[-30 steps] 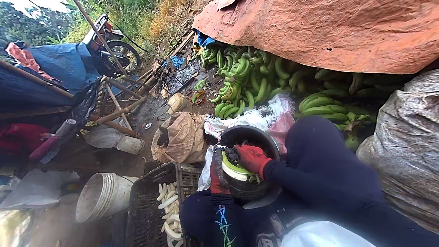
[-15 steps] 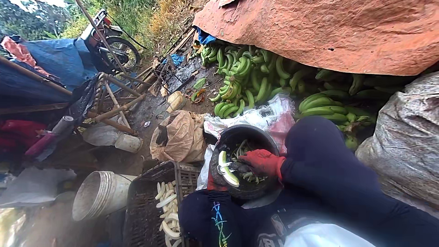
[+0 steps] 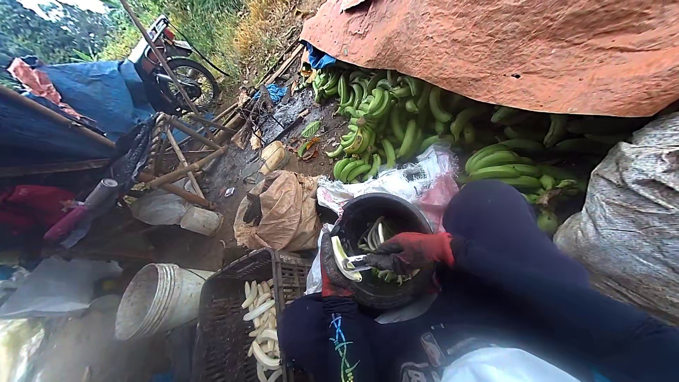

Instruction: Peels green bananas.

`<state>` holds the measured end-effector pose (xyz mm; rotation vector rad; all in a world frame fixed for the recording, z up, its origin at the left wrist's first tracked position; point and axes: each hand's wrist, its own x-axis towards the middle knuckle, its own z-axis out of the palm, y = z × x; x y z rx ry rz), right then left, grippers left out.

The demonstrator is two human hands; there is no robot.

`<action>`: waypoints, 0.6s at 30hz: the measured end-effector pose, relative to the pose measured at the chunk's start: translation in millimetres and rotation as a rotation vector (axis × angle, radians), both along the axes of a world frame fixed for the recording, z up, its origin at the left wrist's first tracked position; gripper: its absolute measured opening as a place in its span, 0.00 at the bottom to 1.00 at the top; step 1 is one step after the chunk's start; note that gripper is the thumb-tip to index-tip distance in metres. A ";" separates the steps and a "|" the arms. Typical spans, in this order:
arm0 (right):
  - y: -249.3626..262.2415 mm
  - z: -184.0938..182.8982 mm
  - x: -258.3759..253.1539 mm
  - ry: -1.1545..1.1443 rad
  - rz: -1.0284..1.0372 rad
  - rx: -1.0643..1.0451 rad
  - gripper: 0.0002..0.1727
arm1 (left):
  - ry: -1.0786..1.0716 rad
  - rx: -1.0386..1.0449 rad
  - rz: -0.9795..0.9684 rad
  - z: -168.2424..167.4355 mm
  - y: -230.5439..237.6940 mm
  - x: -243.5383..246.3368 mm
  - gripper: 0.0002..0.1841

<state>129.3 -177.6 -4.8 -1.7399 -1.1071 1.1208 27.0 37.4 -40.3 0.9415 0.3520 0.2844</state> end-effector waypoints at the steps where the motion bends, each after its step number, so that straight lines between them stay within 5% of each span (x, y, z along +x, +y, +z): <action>1: -2.2 -1.9 -5.1 0.048 0.070 0.032 0.13 | -0.006 -0.088 0.004 1.1 0.6 2.5 0.23; 6: 14.7 12.0 -23.5 -0.282 -0.068 -0.207 0.21 | -0.025 -0.140 -0.026 10.2 -13.9 4.9 0.20; 9: 25.6 12.7 -18.8 -0.377 -0.200 -0.265 0.23 | 0.055 0.026 0.000 23.0 -23.3 12.3 0.26; 12: 28.4 16.6 -14.7 -0.400 -0.215 -0.294 0.22 | 0.202 0.231 0.043 37.0 -33.4 6.3 0.21; 18: 36.3 8.1 6.4 -0.436 -0.463 -0.404 0.20 | 0.367 0.348 0.043 1.4 -22.3 -12.4 0.21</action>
